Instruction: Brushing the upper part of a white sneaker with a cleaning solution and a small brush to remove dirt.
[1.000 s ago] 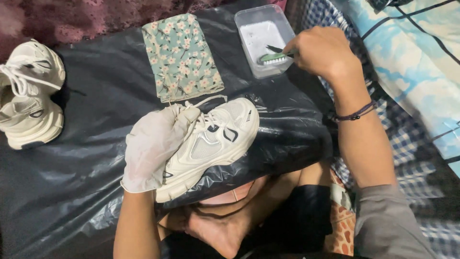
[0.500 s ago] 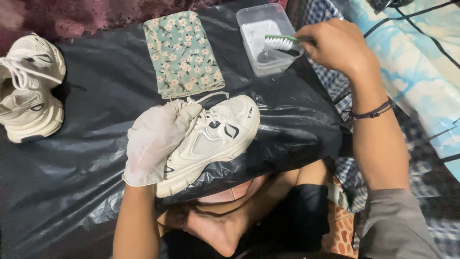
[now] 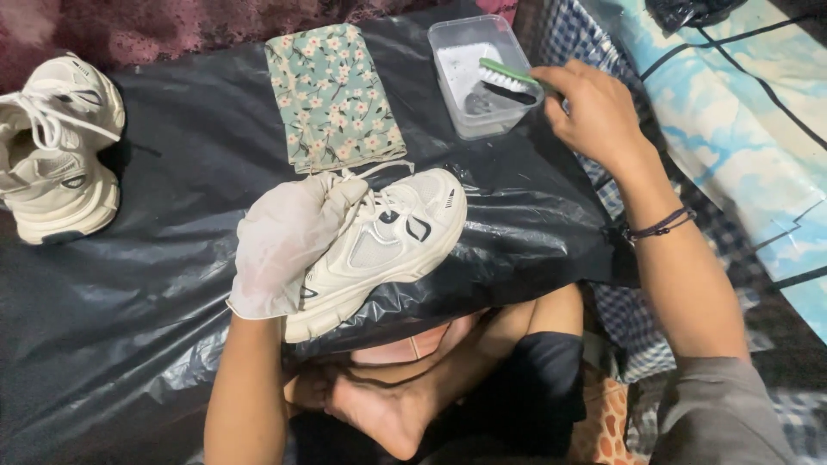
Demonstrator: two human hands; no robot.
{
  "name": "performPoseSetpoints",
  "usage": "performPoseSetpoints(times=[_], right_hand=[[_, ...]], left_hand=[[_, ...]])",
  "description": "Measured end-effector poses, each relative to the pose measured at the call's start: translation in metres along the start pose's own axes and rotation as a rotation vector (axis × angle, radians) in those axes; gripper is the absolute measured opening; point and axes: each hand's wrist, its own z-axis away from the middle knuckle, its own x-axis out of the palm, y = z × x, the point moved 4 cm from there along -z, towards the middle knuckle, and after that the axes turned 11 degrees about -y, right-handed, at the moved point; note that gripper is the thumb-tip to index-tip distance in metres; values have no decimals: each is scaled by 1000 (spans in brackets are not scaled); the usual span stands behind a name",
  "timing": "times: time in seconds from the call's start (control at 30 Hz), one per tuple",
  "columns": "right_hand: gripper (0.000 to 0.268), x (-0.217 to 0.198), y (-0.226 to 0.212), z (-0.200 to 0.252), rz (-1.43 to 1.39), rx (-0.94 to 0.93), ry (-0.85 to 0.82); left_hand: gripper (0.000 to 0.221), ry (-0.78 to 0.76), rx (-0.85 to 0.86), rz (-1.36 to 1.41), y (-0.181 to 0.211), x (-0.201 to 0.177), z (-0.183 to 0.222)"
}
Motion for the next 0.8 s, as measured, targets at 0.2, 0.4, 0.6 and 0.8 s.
performPoseSetpoints(times=[0.2,0.4,0.6,0.8], right_hand=[[36,-5,-11,-2,-96,-3,-15],[31,3,-11,4,-108,46,29],[30,7,-12,7,-101,73,76],[29,5,-24,15,-162,49,140]], left_hand=[[45,35,84,-19,-2,2,-4],[45,64,118,-61,-6,4,-7],[45,81,139,-54,-5,4,-5],[46,84,134,-67,-6,5,-6]])
